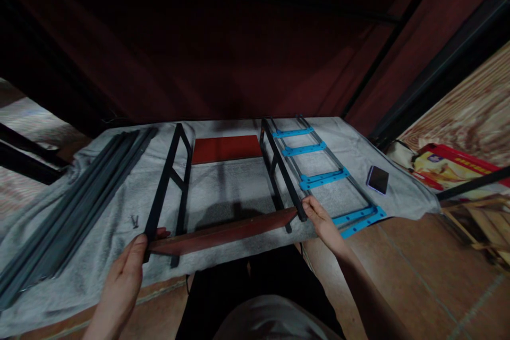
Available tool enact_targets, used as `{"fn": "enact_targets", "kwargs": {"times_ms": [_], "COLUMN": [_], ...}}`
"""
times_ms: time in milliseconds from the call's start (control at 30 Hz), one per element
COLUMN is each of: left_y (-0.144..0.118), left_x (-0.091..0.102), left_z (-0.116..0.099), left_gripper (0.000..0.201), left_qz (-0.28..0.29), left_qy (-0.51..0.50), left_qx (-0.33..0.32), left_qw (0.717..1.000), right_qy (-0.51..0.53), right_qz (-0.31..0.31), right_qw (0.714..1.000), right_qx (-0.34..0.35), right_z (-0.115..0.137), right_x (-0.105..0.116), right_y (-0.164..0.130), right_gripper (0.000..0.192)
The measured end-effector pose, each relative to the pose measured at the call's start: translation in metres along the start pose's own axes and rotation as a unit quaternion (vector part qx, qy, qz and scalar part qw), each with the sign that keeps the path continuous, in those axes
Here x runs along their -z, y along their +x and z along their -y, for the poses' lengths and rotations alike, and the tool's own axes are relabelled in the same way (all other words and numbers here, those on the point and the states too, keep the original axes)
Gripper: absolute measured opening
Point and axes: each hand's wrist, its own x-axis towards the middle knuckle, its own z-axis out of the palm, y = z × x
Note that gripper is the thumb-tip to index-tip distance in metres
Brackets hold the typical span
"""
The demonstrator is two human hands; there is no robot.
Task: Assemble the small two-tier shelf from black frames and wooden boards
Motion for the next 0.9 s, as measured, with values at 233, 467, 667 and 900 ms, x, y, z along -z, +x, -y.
{"fn": "enact_targets", "kwargs": {"times_ms": [233,467,667,900], "left_y": [0.004,0.001,0.001,0.001], "left_x": [-0.003,0.0,0.0,-0.003], "left_z": [0.008,0.002,0.0,0.002], "left_gripper": [0.047,0.051,0.057,0.06], "left_qz": [0.0,0.004,-0.01,-0.028], "left_qy": [-0.045,-0.039,-0.026,-0.022], "left_qx": [0.012,-0.003,-0.02,-0.033], "left_qw": [0.999,0.999,0.999,0.999], "right_qy": [0.036,0.016,-0.03,-0.002], "right_qz": [-0.004,-0.014,0.008,-0.074], "right_qw": [0.999,1.0,1.0,0.996], "right_qx": [-0.008,-0.019,0.0,-0.053], "right_z": [-0.004,0.0,0.001,-0.008], "right_x": [-0.008,-0.006,0.004,-0.005], "right_y": [0.007,0.003,0.005,0.01], "right_gripper": [0.047,0.046,0.046,0.053]}}
